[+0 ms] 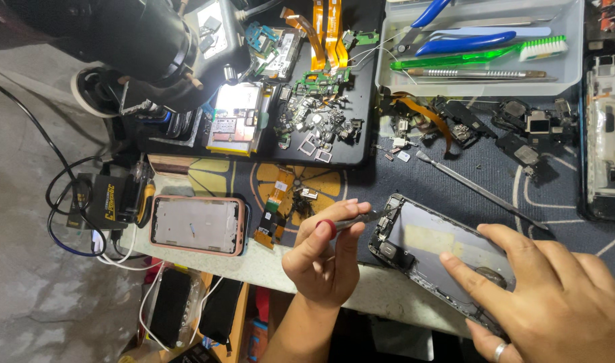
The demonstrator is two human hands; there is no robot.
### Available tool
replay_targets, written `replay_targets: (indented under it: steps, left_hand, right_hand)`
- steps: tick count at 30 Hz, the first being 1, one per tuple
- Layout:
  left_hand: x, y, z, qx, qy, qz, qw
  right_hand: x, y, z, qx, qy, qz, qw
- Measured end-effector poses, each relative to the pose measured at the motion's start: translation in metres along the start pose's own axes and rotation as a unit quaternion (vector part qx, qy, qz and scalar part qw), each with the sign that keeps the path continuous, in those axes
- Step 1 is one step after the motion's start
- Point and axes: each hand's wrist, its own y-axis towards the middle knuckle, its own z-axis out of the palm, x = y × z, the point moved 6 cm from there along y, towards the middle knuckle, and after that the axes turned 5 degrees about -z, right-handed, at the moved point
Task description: The person uses a screwdriver and tweezers to remove screws and small components from a disassembled smartphone chassis. They carefully manipulate internal parts and place removed items on the workbench.
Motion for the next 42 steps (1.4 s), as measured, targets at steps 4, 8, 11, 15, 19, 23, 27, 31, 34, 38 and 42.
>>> replay_targets:
  steps: [4, 8, 11, 15, 19, 23, 27, 31, 34, 38, 42]
  left_hand:
    - [0.003, 0.000, 0.001, 0.010, -0.001, -0.005, 1.000]
    - [0.006, 0.005, 0.005, 0.021, 0.028, -0.005, 0.999]
    - [0.002, 0.015, 0.010, 0.041, 0.043, -0.012, 0.998]
    - [-0.007, 0.036, 0.016, 0.103, 0.044, 0.004, 0.994]
    - [-0.007, 0.051, 0.022, 0.201, 0.031, -0.003, 0.979]
    - [-0.001, 0.041, 0.025, 0.194, -0.039, -0.032, 0.980]
    - [0.001, 0.035, 0.026, 0.181, -0.078, -0.040, 0.980]
    - [0.002, 0.032, 0.029, 0.183, -0.049, -0.016, 0.982]
    - [0.005, 0.031, 0.031, 0.169, -0.023, -0.008, 0.985]
    - [0.007, 0.038, 0.026, 0.149, 0.008, -0.010, 0.989]
    - [-0.012, 0.043, 0.026, 0.150, 0.029, 0.056, 0.987]
  right_hand:
    - [-0.001, -0.002, 0.004, 0.012, 0.011, -0.010, 1.000]
    - [-0.004, -0.002, 0.011, 0.050, 0.047, -0.022, 0.997]
    - [-0.009, -0.002, 0.018, 0.094, 0.073, -0.019, 0.993]
    - [-0.009, 0.003, 0.013, 0.051, 0.087, -0.050, 0.994]
    - [-0.009, 0.009, 0.008, 0.032, 0.098, -0.077, 0.992]
    - [-0.010, 0.003, 0.009, 0.039, 0.090, -0.075, 0.992]
    - [-0.009, 0.007, 0.005, 0.031, 0.099, -0.075, 0.992]
    - [-0.009, 0.010, 0.004, 0.021, 0.103, -0.084, 0.991]
    - [-0.011, 0.007, 0.008, 0.041, 0.102, -0.086, 0.990]
    - [-0.010, 0.004, 0.012, 0.066, 0.106, -0.078, 0.989]
    - [-0.010, 0.005, 0.015, 0.065, 0.086, -0.075, 0.991]
